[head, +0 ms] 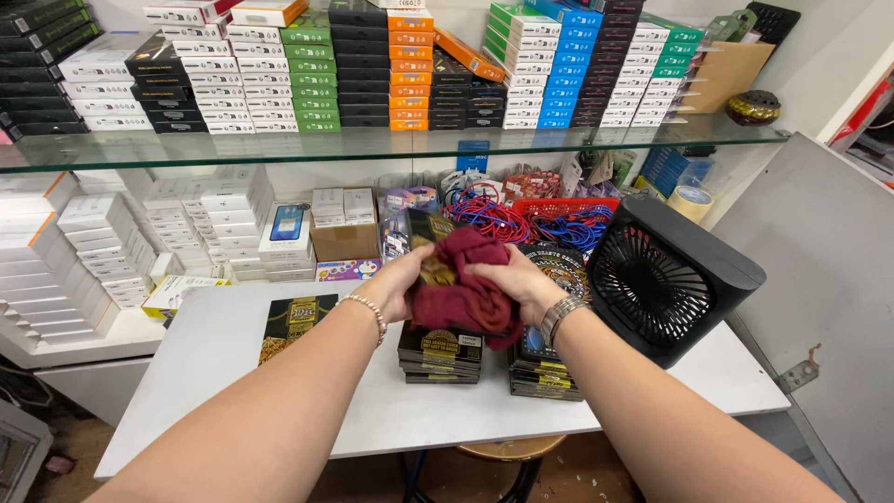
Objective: The person wipes the surfaces of multiple small product boxes with a maroon cloth, then stacks them on a glass shelf. The person repeats this process for several boxes, handling them one at a time and placing them in neat stacks.
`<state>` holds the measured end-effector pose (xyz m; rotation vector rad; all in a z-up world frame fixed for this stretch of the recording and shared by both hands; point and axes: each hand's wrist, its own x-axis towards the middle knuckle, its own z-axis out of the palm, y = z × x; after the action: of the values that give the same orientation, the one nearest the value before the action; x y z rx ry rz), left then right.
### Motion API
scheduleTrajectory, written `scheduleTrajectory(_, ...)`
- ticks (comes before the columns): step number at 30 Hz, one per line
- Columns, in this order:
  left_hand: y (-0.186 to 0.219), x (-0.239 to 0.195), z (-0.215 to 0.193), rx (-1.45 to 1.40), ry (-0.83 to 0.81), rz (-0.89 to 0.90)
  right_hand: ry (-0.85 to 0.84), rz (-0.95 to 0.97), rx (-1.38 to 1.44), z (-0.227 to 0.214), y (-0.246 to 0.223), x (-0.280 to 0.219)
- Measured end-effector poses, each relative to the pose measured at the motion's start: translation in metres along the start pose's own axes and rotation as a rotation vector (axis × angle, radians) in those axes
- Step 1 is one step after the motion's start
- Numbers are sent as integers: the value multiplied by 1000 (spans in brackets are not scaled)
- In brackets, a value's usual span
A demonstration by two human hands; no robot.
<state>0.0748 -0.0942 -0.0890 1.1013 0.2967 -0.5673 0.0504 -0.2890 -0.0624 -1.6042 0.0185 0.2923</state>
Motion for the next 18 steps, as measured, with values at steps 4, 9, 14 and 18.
scheduleTrajectory(4,10,-20,-1,-231,-158,54,-20,-164,-57,25,-34,-18)
scheduleTrajectory(9,25,-52,-20,-373,-230,267,-103,-888,-598,81,-28,-61)
scheduleTrajectory(14,11,-87,-32,-371,-172,325,75,-856,-734,91,-21,-44)
scheduleTrajectory(18,8,-123,-50,-207,-221,273,172,-813,-751,91,-34,-22)
